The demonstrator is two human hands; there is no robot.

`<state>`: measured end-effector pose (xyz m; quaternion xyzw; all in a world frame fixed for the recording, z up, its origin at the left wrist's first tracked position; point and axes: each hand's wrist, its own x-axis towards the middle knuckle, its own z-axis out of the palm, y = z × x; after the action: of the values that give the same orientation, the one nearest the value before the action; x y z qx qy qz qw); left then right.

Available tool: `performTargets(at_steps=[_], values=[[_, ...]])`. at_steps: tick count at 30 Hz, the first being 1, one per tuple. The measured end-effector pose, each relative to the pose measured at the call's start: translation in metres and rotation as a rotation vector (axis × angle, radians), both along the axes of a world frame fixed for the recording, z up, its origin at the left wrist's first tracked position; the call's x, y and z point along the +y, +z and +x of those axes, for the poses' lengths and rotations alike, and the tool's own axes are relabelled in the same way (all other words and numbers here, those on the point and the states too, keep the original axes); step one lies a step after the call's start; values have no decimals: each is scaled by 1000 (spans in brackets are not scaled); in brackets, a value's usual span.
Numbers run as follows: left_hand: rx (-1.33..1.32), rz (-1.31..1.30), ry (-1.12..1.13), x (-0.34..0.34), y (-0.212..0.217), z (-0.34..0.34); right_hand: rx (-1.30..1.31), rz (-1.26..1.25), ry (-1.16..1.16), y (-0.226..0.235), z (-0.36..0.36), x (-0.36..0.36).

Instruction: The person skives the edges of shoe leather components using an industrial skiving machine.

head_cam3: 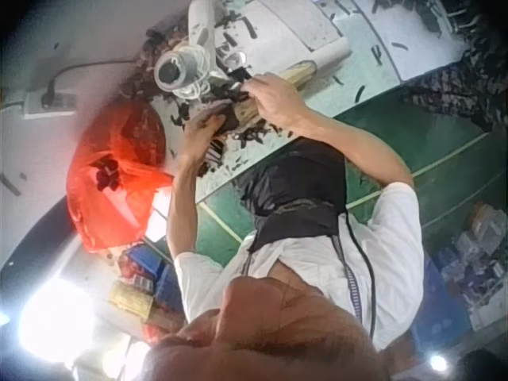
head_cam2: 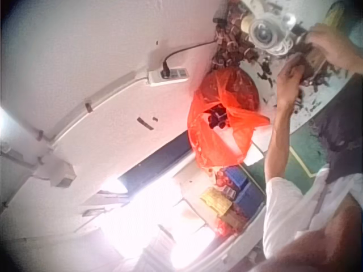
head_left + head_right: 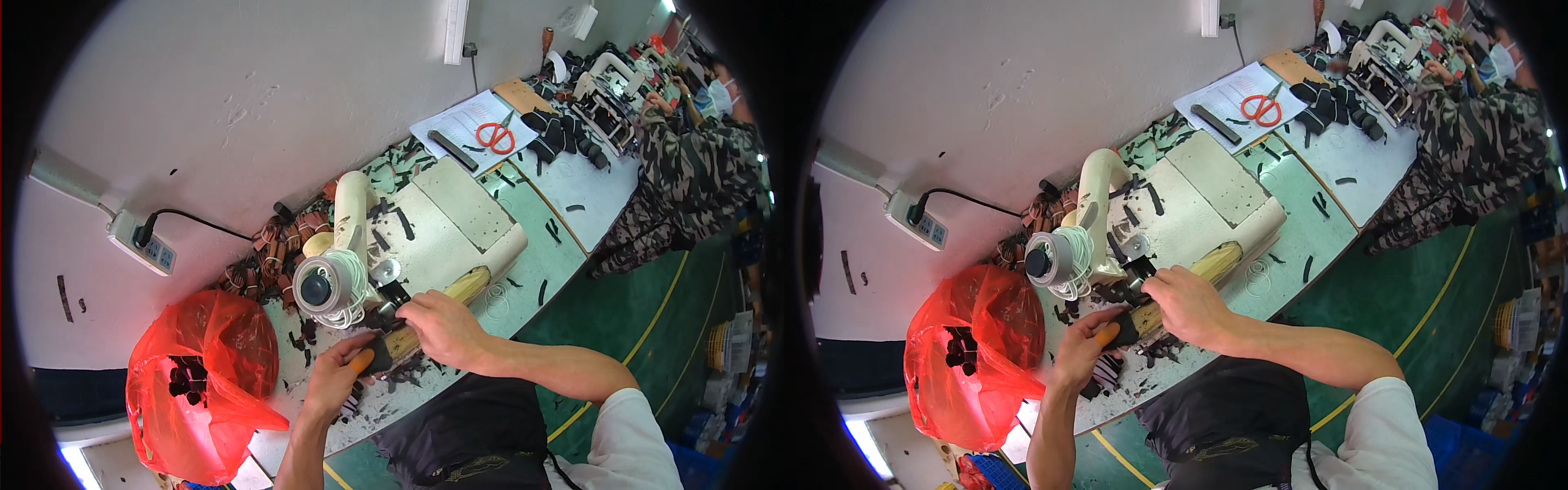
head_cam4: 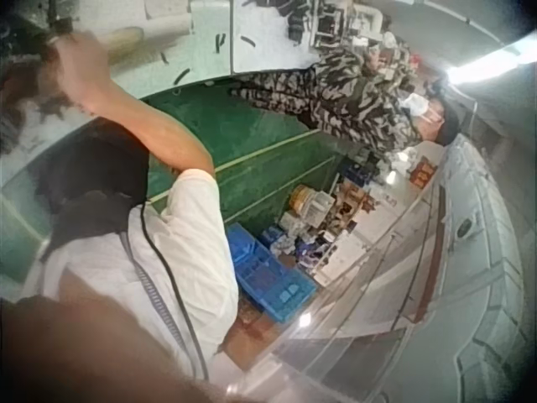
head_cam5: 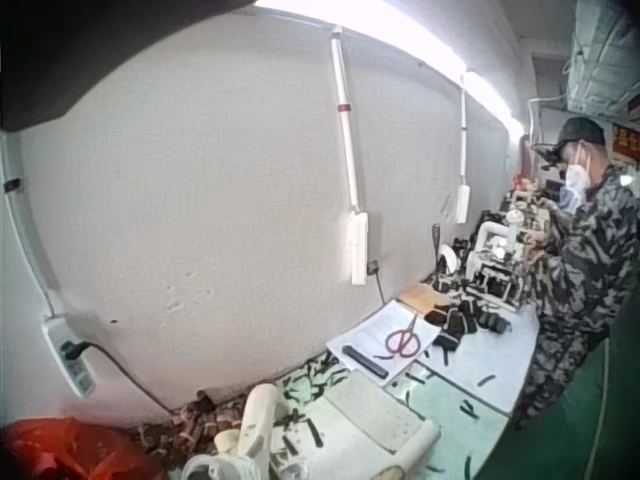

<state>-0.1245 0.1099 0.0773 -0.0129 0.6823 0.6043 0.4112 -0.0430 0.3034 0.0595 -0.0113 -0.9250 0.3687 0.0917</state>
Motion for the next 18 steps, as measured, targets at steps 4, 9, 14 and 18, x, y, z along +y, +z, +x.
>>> performTargets(at_steps=[4,9,14,18], values=[[86,-173,-90,-8,-1,-5,-78,-86,7,7,-3,6],[129,-375,-115,13,3,-6,-88,-95,55,9,-4,4],[105,-257,-110,15,-1,-6,-45,84,12,12,-3,-7],[16,-89,-13,-5,0,-3,-23,7,-35,12,5,-4]])
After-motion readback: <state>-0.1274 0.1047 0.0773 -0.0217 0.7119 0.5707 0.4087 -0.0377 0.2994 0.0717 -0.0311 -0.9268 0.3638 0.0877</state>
